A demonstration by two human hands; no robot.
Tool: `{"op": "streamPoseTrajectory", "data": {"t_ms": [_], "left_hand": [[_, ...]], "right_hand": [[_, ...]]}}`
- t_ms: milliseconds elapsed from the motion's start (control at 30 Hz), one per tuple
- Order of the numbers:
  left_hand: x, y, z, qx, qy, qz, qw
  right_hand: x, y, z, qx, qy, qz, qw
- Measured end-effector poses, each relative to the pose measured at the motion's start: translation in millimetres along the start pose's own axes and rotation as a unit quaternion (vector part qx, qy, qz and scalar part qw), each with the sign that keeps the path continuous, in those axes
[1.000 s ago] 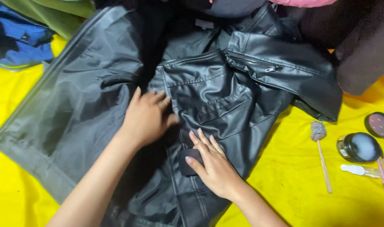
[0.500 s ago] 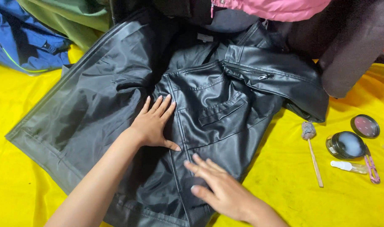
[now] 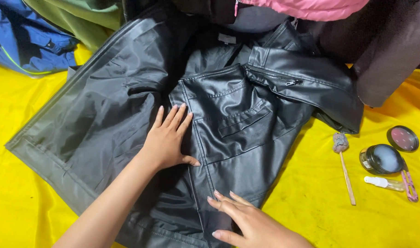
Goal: The person cleans a black leather jacket laid on a yellow surface. They use a small brush to dust the collar and upper chest, then switch to a black sponge to wipe the front panels, pockets, and sleeves. The jacket is opened to access the inner lining, and the person continues wiping various sections methodically.
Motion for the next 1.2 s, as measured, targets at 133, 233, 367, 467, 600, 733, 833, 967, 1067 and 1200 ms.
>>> {"op": "streamPoseTrajectory", "data": {"t_ms": [133, 233, 367, 467, 600, 733, 833, 967, 1067, 1200], "left_hand": [[49, 14, 6, 0.085, -0.047, -0.025, 0.995], [50, 33, -6, 0.131, -0.005, -0.006, 0.991], [48, 36, -12, 0.185, 0.093, -0.135, 0.969], [44, 37, -14, 0.186, 0.097, -0.119, 0.971], [32, 39, -15, 0.157, 0.105, -0.153, 0.970], [21, 40, -12, 0.142, 0.089, -0.209, 0.963], [19, 40, -11, 0.135, 0.088, -0.227, 0.961], [18, 40, -10, 0.137, 0.086, -0.246, 0.956], [22, 36, -11, 0.130, 0.069, -0.254, 0.956], [23, 40, -9, 0.128, 0.082, -0.293, 0.944]], "right_hand": [[56, -3, -30, -0.056, -0.037, 0.078, 0.995], [97, -27, -26, 0.045, 0.020, 0.246, 0.968], [122, -76, -33, 0.082, 0.098, 0.283, 0.951], [123, -105, -11, 0.035, 0.127, 0.279, 0.951], [114, -121, -5, -0.013, 0.150, 0.161, 0.975], [140, -131, -13, -0.020, 0.143, 0.219, 0.965], [104, -152, -2, 0.044, 0.209, 0.185, 0.959], [91, -127, -16, -0.011, 0.146, 0.047, 0.988], [121, -131, -13, -0.027, 0.215, 0.182, 0.959], [96, -123, -29, 0.012, 0.155, 0.119, 0.981]]}}
Point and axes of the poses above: each hand's wrist, its own y-axis away from the middle knuckle, its own x-axis out of the back of the hand, z = x × y, the point moved 10 cm from there along -y, towards the middle knuckle, and after that the axes turned 15 degrees about x, right-handed, at the moved point
